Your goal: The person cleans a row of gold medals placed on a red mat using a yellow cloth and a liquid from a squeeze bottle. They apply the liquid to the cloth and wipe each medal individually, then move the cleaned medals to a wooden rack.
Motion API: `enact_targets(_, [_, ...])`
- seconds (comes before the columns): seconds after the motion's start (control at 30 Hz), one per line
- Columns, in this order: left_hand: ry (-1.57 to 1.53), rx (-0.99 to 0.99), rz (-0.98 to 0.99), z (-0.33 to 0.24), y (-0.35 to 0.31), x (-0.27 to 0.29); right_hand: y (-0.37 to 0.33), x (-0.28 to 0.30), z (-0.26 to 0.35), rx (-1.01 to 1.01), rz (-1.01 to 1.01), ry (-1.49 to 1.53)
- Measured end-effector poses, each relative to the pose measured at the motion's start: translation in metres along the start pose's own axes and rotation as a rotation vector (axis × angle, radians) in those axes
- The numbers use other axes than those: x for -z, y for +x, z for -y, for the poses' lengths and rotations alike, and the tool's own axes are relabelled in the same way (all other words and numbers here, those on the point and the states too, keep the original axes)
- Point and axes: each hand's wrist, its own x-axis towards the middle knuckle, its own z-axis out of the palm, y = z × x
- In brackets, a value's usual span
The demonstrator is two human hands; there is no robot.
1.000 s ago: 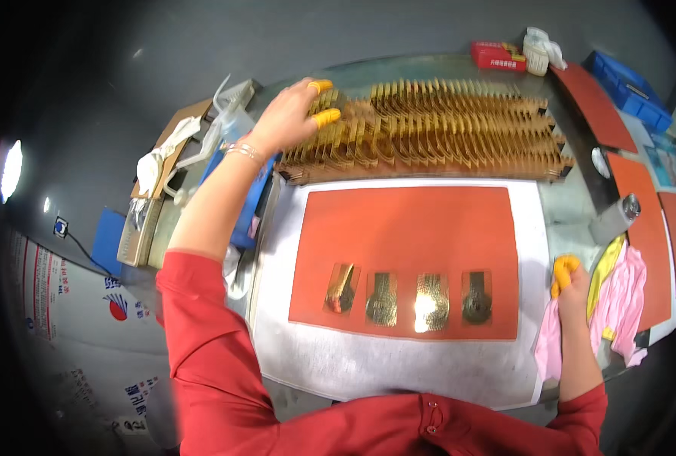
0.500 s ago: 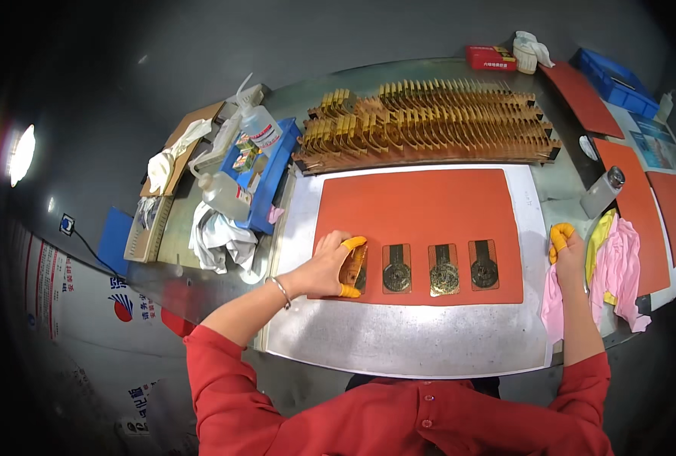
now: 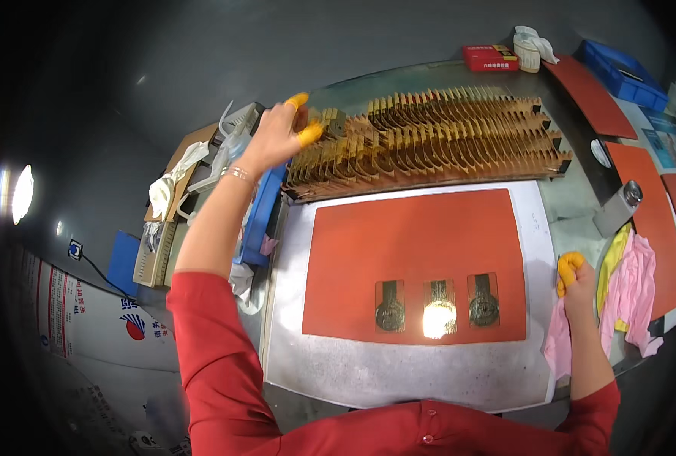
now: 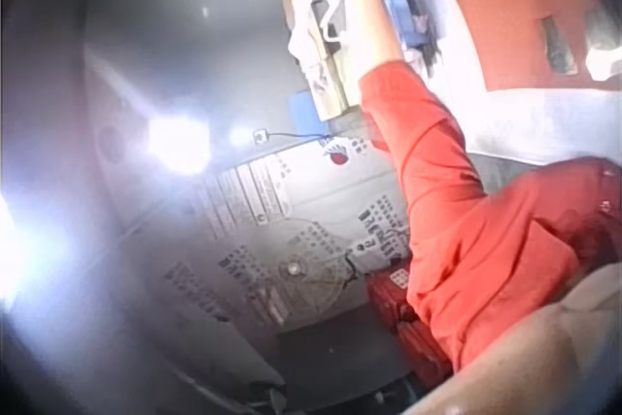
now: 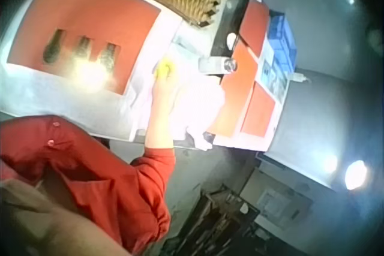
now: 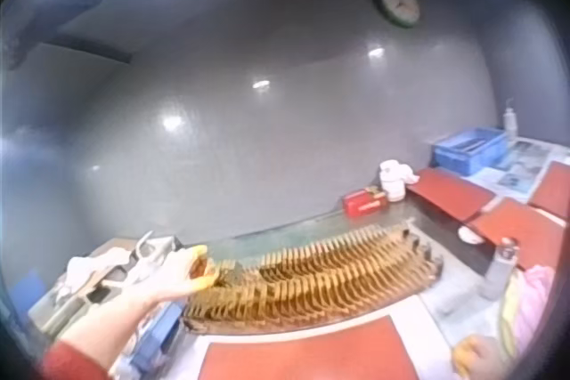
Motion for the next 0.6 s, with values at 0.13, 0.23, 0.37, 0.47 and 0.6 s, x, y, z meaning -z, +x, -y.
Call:
enact_targets(0.13, [0.344,0.068,0.190,0.007,0.071,-0.035,-0.004,0.004,0.006,-0.022,0.027,0.010])
enact_targets(0.23, [0.425,-0.010,0.386,0.019,0.091,-0.069,-0.007,0.006,0.007,-0.065,0.010,0.010])
enact_targets(0.37, [0.385,-0.047,0.448,0.032,0.098,-0.095,-0.012,0.005,0.011,-0.075,0.015,0.024])
enact_targets(0.47, [0.400,-0.044,0.543,0.031,0.101,-0.098,-0.013,0.008,0.010,-0.047,0.036,0.025])
enact_targets(0.6, [0.283,0.016,0.602,0.020,0.104,-0.098,-0.014,0.010,0.012,-0.057,0.043,-0.001])
